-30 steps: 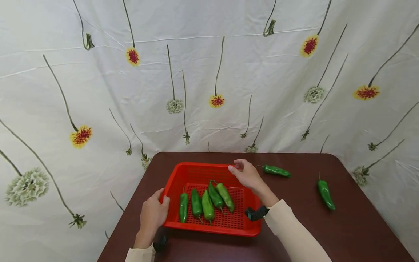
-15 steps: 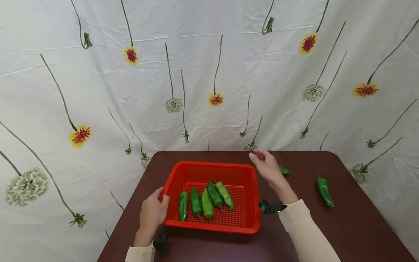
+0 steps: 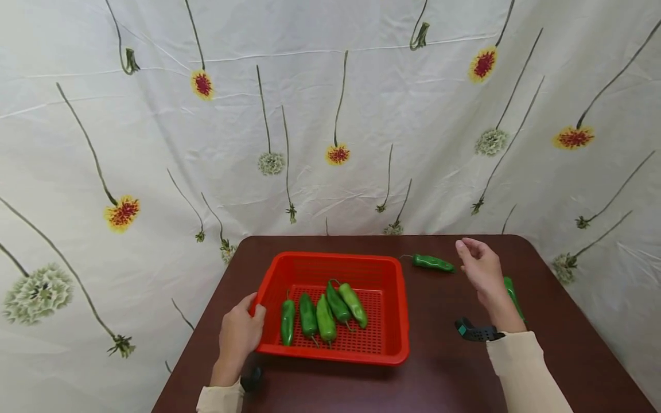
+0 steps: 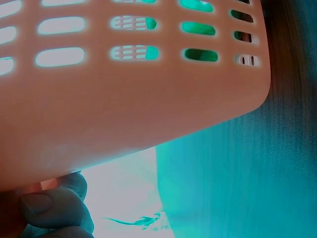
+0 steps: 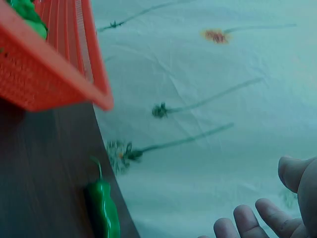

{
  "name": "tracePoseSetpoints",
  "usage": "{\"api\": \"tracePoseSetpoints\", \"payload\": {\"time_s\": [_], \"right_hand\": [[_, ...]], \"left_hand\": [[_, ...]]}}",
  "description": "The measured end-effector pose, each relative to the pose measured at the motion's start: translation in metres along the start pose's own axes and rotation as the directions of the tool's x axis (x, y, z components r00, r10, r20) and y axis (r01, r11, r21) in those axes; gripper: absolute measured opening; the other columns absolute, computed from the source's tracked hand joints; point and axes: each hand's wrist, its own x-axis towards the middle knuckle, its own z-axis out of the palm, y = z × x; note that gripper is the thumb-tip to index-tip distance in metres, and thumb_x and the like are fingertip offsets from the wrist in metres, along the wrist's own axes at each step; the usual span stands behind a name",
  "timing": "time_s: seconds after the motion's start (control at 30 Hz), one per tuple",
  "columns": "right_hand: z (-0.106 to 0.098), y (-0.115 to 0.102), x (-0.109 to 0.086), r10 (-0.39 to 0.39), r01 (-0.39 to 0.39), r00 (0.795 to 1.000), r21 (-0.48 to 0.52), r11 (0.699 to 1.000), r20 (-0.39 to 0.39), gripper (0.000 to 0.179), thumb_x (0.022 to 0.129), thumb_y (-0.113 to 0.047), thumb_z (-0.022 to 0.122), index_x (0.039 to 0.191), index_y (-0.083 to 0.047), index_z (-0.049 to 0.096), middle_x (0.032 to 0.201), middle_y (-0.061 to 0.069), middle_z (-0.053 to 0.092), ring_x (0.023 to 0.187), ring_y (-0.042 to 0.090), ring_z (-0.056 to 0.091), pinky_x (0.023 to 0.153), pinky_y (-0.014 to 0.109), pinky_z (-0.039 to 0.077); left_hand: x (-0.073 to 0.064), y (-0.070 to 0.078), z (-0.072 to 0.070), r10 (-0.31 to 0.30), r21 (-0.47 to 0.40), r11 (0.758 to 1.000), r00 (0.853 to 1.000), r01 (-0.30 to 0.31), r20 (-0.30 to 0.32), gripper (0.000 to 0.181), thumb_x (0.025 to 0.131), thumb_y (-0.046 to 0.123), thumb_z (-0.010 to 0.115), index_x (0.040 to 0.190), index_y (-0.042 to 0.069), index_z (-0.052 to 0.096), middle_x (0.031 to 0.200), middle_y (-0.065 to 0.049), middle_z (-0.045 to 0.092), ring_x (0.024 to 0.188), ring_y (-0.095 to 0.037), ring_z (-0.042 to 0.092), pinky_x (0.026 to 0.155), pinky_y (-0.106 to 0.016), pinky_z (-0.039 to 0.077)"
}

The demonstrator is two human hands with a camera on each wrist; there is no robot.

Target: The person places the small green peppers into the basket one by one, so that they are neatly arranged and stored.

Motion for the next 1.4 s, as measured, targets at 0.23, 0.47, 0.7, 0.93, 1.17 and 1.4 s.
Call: {"api": "tracePoseSetpoints", "payload": {"time_s": [0.23,0.47,0.7,0.93,1.17,1.4], "right_hand": [[-0.027,0.032,-0.005,0.063,-0.064,0.994,-0.013,0.998,-0.092,0.080,0.100,-0.058,0.040,0.155,-0.002,0.030,0.142,0.014,0.045,0.098,-0.011,0.046,0.076,0.011,0.053],[-0.046,0.058,-0.012,0.139,-0.137,0.982,0.027,0.990,-0.126,0.082,0.099,-0.058,0.043,0.156,-0.002,0.029,0.125,-0.003,0.050,0.094,-0.012,0.047,0.071,0.009,0.051],[-0.060,0.077,-0.020,0.196,-0.200,0.964,-0.004,0.980,-0.180,0.083,0.098,-0.060,0.042,0.156,-0.001,0.030,0.118,-0.004,0.051,0.087,-0.011,0.047,0.068,0.011,0.051],[-0.074,0.097,-0.030,0.231,-0.241,0.947,-0.016,0.970,-0.225,0.079,0.100,-0.056,0.042,0.155,0.000,0.031,0.105,-0.013,0.052,0.078,-0.011,0.048,0.064,0.012,0.049],[-0.080,0.107,-0.033,0.279,-0.307,0.919,-0.058,0.950,-0.280,0.079,0.100,-0.056,0.040,0.155,0.001,0.032,0.138,0.023,0.048,0.110,0.029,0.054,0.076,0.031,0.048],[-0.084,0.119,-0.033,0.298,-0.327,0.919,-0.076,0.942,-0.260,0.083,0.100,-0.058,0.037,0.156,0.002,0.025,0.158,0.035,0.023,0.137,0.055,0.033,0.101,0.066,0.039]], "left_hand": [[0.001,-0.002,0.001,0.006,0.007,1.000,1.000,-0.006,0.003,0.048,0.096,0.030,0.054,0.139,0.010,0.059,0.125,-0.017,0.069,0.090,-0.031,0.069,0.078,-0.055,0.059],[0.001,0.001,0.002,0.007,0.008,1.000,1.000,-0.007,-0.001,0.047,0.096,0.030,0.053,0.138,0.010,0.060,0.125,-0.017,0.070,0.092,-0.032,0.069,0.079,-0.057,0.058],[0.001,0.001,0.002,0.014,0.011,1.000,1.000,-0.013,-0.012,0.047,0.096,0.031,0.051,0.138,0.010,0.060,0.124,-0.017,0.070,0.092,-0.033,0.069,0.080,-0.057,0.058],[0.000,0.001,0.002,0.012,0.008,1.000,1.000,-0.011,-0.013,0.047,0.096,0.030,0.052,0.137,0.010,0.061,0.125,-0.017,0.070,0.092,-0.033,0.069,0.080,-0.057,0.057],[-0.001,0.002,0.001,0.003,0.012,1.000,1.000,-0.003,-0.006,0.047,0.096,0.030,0.052,0.138,0.011,0.060,0.125,-0.017,0.070,0.091,-0.033,0.069,0.079,-0.057,0.057],[-0.001,0.002,0.000,-0.005,0.023,1.000,1.000,0.005,0.003,0.048,0.096,0.030,0.052,0.139,0.010,0.059,0.126,-0.017,0.069,0.091,-0.032,0.069,0.081,-0.057,0.057]]}}
